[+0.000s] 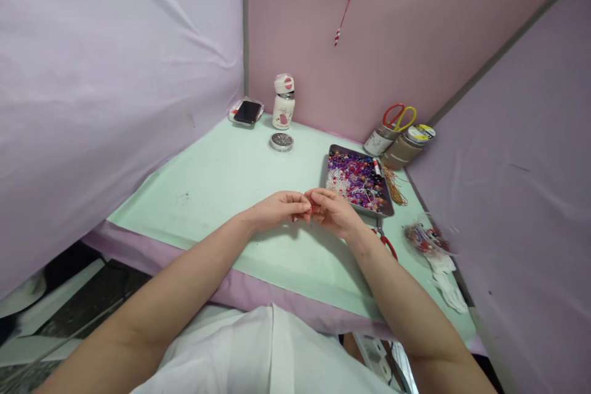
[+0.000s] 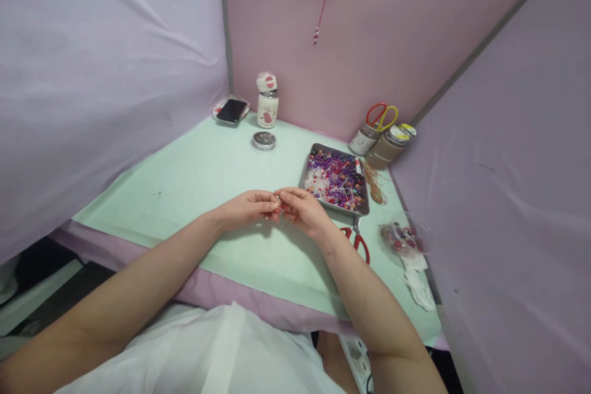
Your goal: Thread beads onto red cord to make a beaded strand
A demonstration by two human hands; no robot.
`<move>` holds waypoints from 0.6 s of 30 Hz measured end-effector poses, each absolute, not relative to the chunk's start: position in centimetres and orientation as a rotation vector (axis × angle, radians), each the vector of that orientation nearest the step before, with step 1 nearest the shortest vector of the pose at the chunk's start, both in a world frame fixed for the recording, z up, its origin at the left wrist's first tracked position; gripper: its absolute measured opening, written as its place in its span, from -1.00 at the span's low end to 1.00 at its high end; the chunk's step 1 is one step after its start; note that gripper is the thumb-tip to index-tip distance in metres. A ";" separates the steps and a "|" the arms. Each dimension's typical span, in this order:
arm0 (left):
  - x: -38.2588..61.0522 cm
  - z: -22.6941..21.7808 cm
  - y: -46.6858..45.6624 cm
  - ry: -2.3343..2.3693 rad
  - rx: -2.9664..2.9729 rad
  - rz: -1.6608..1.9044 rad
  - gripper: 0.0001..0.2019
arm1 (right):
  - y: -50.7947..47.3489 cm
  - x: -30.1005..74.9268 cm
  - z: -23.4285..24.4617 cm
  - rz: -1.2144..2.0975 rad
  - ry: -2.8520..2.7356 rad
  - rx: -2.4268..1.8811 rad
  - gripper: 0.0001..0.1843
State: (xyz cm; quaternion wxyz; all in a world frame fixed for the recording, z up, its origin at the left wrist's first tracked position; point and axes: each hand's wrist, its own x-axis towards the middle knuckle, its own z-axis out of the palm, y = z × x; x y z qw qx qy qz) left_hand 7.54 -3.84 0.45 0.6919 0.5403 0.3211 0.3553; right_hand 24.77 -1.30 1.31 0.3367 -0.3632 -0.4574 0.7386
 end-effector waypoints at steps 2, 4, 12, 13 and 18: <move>7.5 0.4 -3.9 0.705 1.162 0.739 -0.75 | -1.5 24.6 1.3 1.932 -1.170 -0.935 -0.67; 7.5 0.4 -3.9 0.684 1.139 0.709 -0.75 | -1.6 24.4 1.2 1.922 -1.161 -0.916 -0.69; 7.5 1.2 -4.3 0.666 1.200 0.632 -0.75 | -2.2 23.6 0.9 1.726 -1.253 -0.990 -0.70; 7.5 1.2 -4.3 0.671 1.211 0.626 -0.76 | -2.2 23.5 0.8 1.694 -1.278 -0.998 -0.69; 7.9 0.8 -4.0 0.754 1.142 0.823 -0.83 | -2.1 23.8 1.0 1.531 -1.344 -0.981 -0.64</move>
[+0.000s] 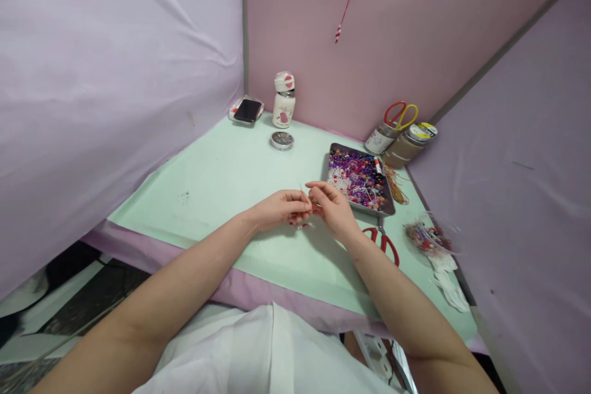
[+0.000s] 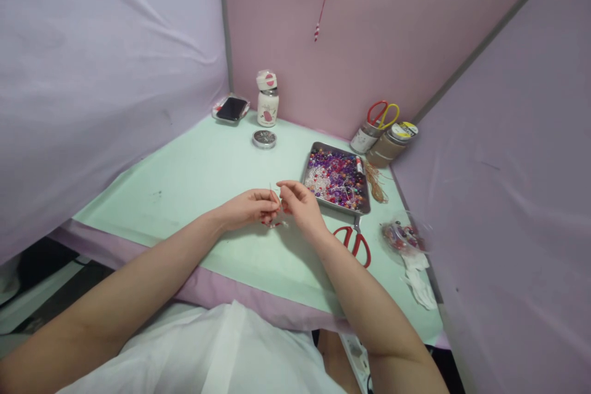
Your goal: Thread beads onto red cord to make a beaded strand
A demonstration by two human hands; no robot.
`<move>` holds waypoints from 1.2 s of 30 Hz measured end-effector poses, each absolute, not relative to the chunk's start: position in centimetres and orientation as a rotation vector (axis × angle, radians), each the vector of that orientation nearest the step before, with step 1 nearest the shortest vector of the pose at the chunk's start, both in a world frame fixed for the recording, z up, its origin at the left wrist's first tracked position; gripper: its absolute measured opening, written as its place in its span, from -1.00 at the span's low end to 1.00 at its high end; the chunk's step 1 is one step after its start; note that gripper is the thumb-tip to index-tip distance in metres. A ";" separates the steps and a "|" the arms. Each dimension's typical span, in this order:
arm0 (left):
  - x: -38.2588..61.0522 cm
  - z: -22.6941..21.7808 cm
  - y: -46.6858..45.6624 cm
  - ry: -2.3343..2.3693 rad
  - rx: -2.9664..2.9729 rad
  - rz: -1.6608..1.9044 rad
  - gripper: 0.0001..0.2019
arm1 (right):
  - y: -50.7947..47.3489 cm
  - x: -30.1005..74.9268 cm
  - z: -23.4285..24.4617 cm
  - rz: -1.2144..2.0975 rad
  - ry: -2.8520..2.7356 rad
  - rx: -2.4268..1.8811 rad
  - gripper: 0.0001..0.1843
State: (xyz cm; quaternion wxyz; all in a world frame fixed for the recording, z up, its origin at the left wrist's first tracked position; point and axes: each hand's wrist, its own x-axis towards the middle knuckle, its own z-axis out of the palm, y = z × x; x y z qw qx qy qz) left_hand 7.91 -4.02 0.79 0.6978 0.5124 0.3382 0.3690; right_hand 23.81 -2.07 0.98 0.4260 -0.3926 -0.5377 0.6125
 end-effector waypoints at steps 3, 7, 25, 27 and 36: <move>8.1 0.6 -3.7 0.886 1.128 1.020 -0.84 | -2.0 24.0 1.2 1.468 -1.391 -0.977 -0.67; 8.2 0.4 -3.5 0.996 1.195 1.124 -0.84 | -2.1 24.0 1.2 1.384 -1.506 -1.043 -0.72; 8.0 0.5 -3.4 0.861 0.943 1.048 -0.83 | -2.1 24.0 1.4 1.614 -1.226 -0.980 -0.73; 8.0 0.5 -3.4 0.881 0.941 1.037 -0.81 | -2.1 24.0 1.4 1.605 -1.243 -0.980 -0.74; 8.3 0.4 -3.4 1.114 1.031 1.138 -0.79 | -1.9 24.1 1.2 1.554 -1.343 -0.989 -0.72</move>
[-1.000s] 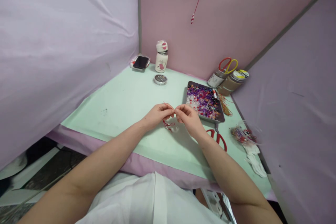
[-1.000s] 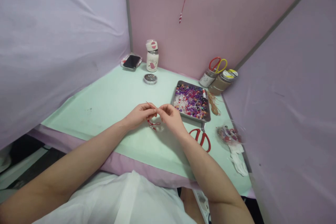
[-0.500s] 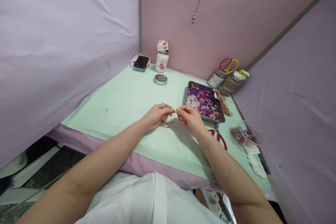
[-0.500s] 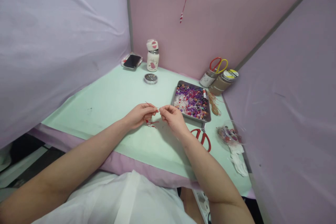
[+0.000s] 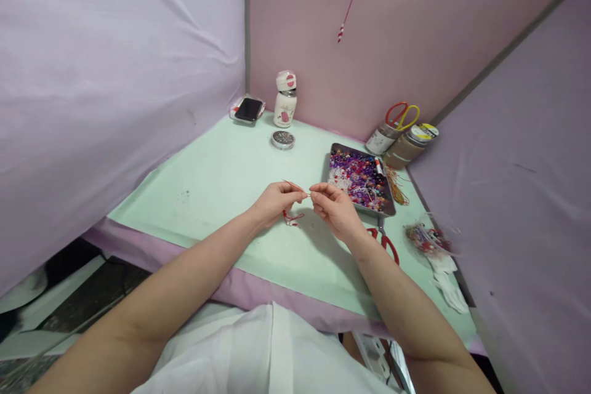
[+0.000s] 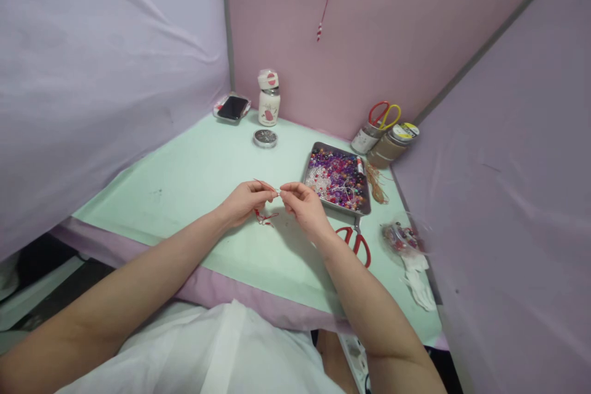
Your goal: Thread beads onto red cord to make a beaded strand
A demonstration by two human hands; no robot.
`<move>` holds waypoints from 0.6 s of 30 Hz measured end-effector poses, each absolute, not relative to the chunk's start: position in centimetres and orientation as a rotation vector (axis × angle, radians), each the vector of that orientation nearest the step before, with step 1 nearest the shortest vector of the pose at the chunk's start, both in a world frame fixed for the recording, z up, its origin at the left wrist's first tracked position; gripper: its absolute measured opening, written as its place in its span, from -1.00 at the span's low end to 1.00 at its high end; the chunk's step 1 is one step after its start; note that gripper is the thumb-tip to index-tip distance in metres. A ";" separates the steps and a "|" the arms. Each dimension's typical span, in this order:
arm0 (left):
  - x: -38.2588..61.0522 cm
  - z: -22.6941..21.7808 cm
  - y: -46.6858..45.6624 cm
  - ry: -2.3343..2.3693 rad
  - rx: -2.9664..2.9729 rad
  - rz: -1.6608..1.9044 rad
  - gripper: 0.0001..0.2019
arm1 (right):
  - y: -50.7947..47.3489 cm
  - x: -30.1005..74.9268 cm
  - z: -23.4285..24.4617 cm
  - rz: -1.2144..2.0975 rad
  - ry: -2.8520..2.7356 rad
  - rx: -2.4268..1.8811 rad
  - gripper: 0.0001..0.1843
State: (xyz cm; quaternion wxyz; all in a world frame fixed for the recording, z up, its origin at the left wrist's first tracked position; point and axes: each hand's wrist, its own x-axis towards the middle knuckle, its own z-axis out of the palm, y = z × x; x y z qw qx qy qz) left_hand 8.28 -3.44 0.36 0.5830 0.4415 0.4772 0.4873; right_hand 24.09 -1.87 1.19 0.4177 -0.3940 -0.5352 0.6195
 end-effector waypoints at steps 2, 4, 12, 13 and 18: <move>8.3 0.2 -3.5 1.182 1.137 1.163 -0.81 | -1.8 24.1 1.0 1.397 -1.466 -1.042 -0.76; 8.4 0.1 -3.6 1.241 1.263 1.159 -0.82 | -1.8 24.2 0.8 1.101 -1.637 -1.091 -0.78; 8.6 -0.7 -3.8 1.383 1.843 1.067 -0.88 | -2.6 24.0 0.7 0.477 -2.052 -0.921 -0.94; 8.7 -0.7 -3.8 1.398 1.894 1.060 -0.88 | -2.6 23.9 0.7 0.455 -2.069 -0.917 -0.93; 8.7 -0.9 -3.6 1.422 2.011 1.067 -0.86 | -2.4 24.0 0.5 0.390 -2.132 -0.868 -0.91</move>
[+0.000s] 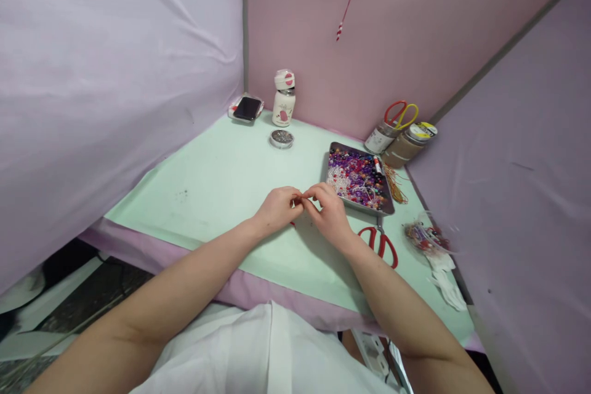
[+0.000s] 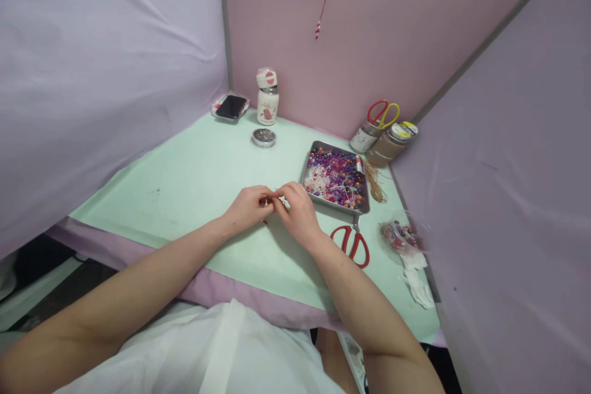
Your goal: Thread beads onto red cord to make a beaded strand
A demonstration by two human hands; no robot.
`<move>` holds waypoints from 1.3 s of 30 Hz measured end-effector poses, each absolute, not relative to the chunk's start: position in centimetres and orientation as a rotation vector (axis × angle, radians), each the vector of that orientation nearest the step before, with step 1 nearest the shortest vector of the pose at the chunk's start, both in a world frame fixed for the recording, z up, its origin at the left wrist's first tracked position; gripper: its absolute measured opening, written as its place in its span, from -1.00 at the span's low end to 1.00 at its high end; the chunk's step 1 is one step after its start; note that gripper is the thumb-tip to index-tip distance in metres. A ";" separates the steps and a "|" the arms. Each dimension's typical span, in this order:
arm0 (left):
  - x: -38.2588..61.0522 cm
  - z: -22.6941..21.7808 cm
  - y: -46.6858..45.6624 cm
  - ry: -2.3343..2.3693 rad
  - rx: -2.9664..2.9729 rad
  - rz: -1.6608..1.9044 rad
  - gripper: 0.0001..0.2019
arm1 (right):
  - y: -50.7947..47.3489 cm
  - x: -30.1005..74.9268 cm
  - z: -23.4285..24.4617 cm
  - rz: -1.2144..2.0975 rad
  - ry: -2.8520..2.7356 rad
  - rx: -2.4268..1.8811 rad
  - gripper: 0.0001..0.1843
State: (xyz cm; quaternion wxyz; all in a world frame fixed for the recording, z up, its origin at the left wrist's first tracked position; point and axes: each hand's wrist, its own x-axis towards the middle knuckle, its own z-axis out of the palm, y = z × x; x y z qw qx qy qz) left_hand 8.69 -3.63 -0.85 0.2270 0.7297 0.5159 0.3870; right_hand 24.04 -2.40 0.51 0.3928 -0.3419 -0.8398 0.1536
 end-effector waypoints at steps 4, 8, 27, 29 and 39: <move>8.5 -0.6 -3.6 1.450 1.772 1.112 -0.87 | -2.4 24.1 0.6 0.636 -2.027 -0.925 -0.92; 8.4 -0.2 -3.6 1.483 1.689 1.175 -0.88 | -2.5 23.9 0.8 1.119 -1.821 -0.989 -0.93; 8.2 -0.6 -3.7 1.472 2.039 1.389 -0.90 | -2.3 23.9 1.4 1.696 -1.453 -1.113 -0.76; 8.3 -0.7 -3.7 1.473 2.061 1.361 -0.89 | -2.5 23.7 1.2 1.634 -1.508 -1.111 -0.75; 8.3 -0.3 -3.7 1.476 1.926 1.290 -0.89 | -2.3 24.4 1.3 0.670 -1.876 -1.042 -0.84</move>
